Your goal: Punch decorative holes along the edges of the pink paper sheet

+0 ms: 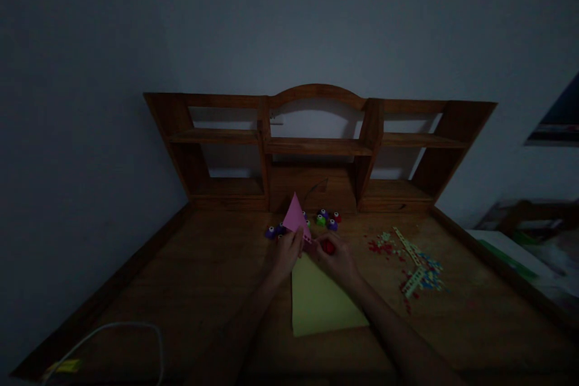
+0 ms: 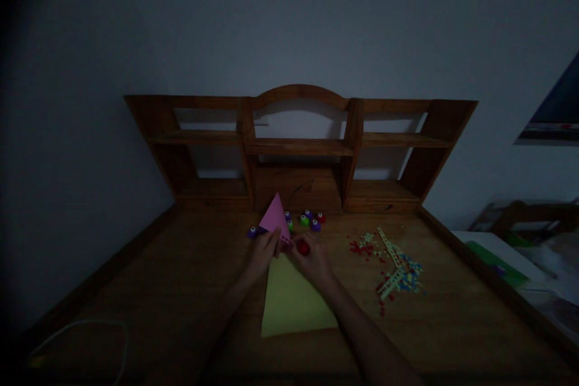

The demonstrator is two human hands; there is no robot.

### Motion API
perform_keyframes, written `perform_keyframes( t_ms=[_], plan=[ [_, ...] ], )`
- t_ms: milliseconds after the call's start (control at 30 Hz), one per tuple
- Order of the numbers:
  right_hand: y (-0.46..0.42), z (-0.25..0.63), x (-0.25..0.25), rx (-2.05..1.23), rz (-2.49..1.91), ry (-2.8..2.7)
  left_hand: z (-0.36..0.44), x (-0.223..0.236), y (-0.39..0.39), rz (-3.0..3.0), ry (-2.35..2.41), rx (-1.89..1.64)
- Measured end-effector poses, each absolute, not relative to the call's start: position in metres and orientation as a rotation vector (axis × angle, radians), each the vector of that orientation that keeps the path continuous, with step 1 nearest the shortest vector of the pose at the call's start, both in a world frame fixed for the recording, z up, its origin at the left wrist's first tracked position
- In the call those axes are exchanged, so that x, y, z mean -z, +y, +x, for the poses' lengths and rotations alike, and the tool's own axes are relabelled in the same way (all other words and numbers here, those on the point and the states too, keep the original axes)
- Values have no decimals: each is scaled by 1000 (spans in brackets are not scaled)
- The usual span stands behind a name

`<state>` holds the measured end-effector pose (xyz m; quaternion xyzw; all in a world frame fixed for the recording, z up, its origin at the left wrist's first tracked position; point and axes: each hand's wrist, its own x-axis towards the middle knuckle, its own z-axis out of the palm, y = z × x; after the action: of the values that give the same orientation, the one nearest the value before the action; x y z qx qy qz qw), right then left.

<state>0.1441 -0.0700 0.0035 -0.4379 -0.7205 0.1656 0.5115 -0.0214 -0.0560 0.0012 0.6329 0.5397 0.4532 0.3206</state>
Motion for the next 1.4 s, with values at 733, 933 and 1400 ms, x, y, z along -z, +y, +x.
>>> perform_keyframes(
  t_ms=[733,933,1400],
  plan=[
    [-43,197,-6,-152,-1569,-1376,-25,0,-51,1580,1266,-1289],
    [-53,199,-14,170,-1872,-1671,-24,0,-52,1560,1304,-1284],
    [-68,162,-13,-325,-1172,-1967,-19,-4,-57,1345,1188,-1229]
  ],
)
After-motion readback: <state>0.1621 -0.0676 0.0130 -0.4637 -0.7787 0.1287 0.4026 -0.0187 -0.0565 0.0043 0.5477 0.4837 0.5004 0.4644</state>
